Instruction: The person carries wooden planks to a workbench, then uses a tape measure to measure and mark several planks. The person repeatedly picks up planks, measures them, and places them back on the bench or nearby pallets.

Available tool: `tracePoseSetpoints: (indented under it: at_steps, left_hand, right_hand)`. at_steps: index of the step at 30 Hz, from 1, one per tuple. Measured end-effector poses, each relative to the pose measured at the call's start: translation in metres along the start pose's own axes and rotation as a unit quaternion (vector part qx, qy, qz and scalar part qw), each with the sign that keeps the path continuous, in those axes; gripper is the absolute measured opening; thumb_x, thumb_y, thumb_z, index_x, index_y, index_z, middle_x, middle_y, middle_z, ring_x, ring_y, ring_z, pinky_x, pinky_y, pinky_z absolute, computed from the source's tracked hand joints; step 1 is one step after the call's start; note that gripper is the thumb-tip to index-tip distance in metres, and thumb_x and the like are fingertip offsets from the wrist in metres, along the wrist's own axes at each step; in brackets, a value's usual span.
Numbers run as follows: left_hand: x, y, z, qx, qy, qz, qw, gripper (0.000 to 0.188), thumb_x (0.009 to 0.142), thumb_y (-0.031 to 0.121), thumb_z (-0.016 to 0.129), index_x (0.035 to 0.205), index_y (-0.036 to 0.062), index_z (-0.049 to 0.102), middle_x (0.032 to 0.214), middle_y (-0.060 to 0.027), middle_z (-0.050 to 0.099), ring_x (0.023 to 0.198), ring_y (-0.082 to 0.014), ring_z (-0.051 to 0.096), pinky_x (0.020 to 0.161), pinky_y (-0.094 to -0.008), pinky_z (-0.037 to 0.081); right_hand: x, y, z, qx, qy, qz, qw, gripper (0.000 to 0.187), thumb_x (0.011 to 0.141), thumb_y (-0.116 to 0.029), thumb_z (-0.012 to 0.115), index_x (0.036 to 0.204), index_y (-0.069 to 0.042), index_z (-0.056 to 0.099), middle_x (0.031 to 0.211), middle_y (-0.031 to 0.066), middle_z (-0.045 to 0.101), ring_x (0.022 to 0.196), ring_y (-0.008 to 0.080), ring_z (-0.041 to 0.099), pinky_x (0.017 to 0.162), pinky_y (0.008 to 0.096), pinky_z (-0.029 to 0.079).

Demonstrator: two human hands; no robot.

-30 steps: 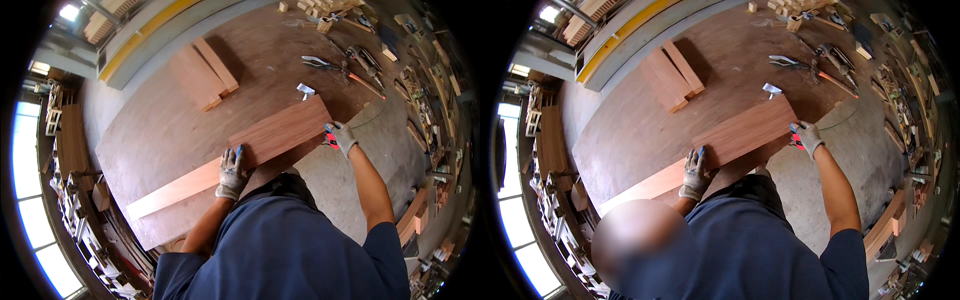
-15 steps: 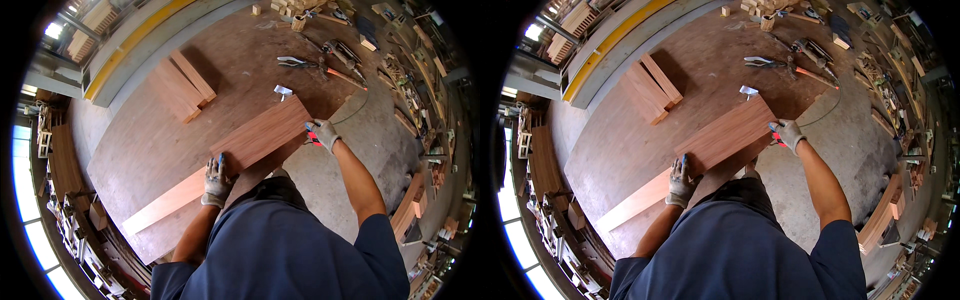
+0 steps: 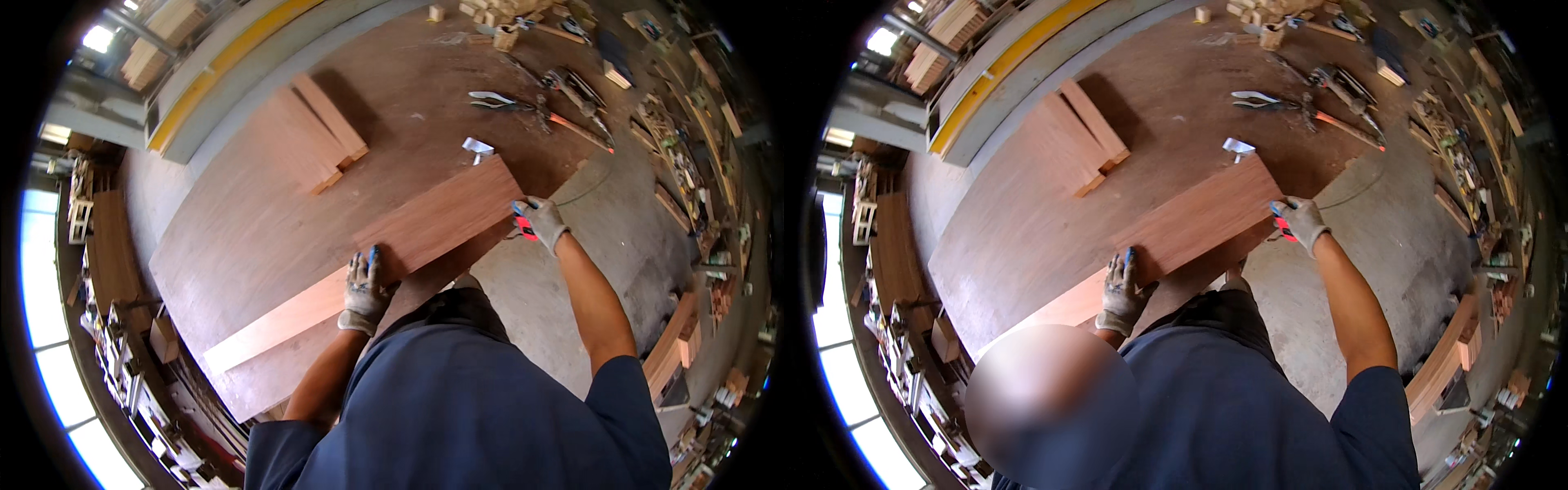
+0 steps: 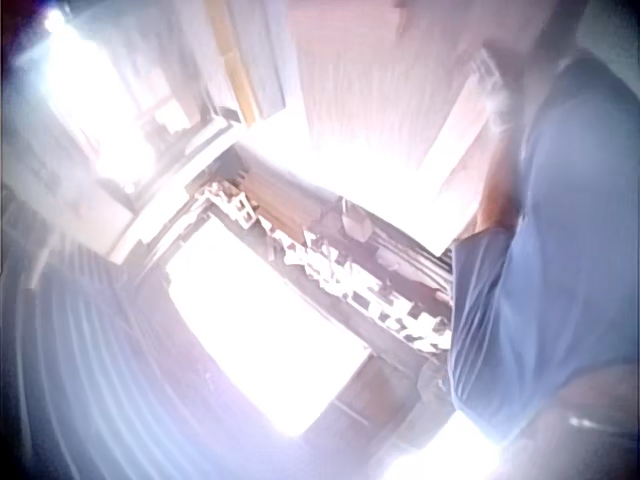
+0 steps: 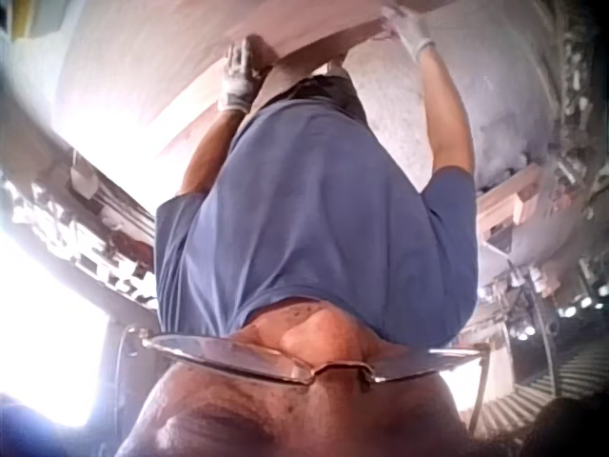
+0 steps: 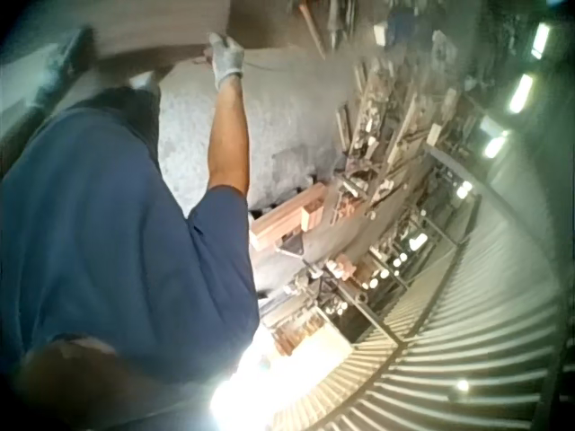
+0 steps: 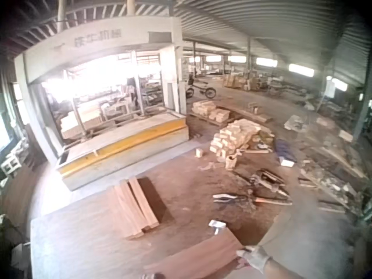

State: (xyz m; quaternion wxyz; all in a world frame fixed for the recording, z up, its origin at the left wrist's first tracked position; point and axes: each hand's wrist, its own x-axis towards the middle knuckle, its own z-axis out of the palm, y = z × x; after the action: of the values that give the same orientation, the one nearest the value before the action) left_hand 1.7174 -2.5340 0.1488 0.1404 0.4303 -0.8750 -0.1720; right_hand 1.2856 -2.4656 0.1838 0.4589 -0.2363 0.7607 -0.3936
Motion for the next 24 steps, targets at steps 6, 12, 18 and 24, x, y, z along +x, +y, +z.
tracePoseSetpoints:
  at_steps: [6,12,18,24]
  left_hand:
    - [0.0,-0.003,0.005,0.017,-0.022,-0.022,0.999,0.099,0.079,0.041,0.084,0.159,0.0066,0.036,0.147,-0.0312,0.049,0.139,-0.0494,0.045,0.12,-0.055,0.034]
    - [-0.012,0.002,0.005,-0.017,0.031,-0.032,0.999,0.077,0.086,0.027,0.079,0.152,0.0065,0.045,0.143,-0.0264,0.055,0.134,-0.0463,0.051,0.115,-0.0539,0.04]
    - [-0.04,0.002,-0.001,-0.057,0.113,-0.019,0.992,0.054,0.093,0.016,0.069,0.144,0.0067,0.055,0.122,-0.0163,0.069,0.121,-0.0349,0.063,0.107,-0.0487,0.049]
    - [-0.043,0.003,-0.02,-0.073,0.095,-0.038,0.992,0.07,0.085,0.028,0.079,0.147,0.0078,0.052,0.112,-0.0143,0.07,0.107,-0.0331,0.065,0.093,-0.0473,0.052]
  right_hand:
    - [0.011,0.026,-0.004,0.048,-0.012,-0.019,0.999,0.027,0.1,-0.029,0.07,0.11,-0.004,0.07,0.083,0.0036,0.068,0.066,0.015,0.066,0.057,0.0322,0.056]
    - [0.009,0.016,0.001,0.046,0.007,0.032,0.998,0.025,0.103,-0.028,0.066,0.11,-0.004,0.068,0.083,0.0052,0.069,0.064,0.0165,0.065,0.057,0.0342,0.057]
    - [0.013,0.019,-0.007,0.004,-0.013,0.034,0.999,0.035,0.101,-0.037,0.068,0.112,-0.004,0.066,0.09,0.0079,0.071,0.068,0.0191,0.068,0.06,0.0356,0.059]
    - [0.02,0.024,-0.014,-0.005,-0.018,0.045,0.999,0.033,0.102,-0.037,0.067,0.114,-0.006,0.067,0.088,0.0071,0.071,0.068,0.0183,0.067,0.059,0.0359,0.059]
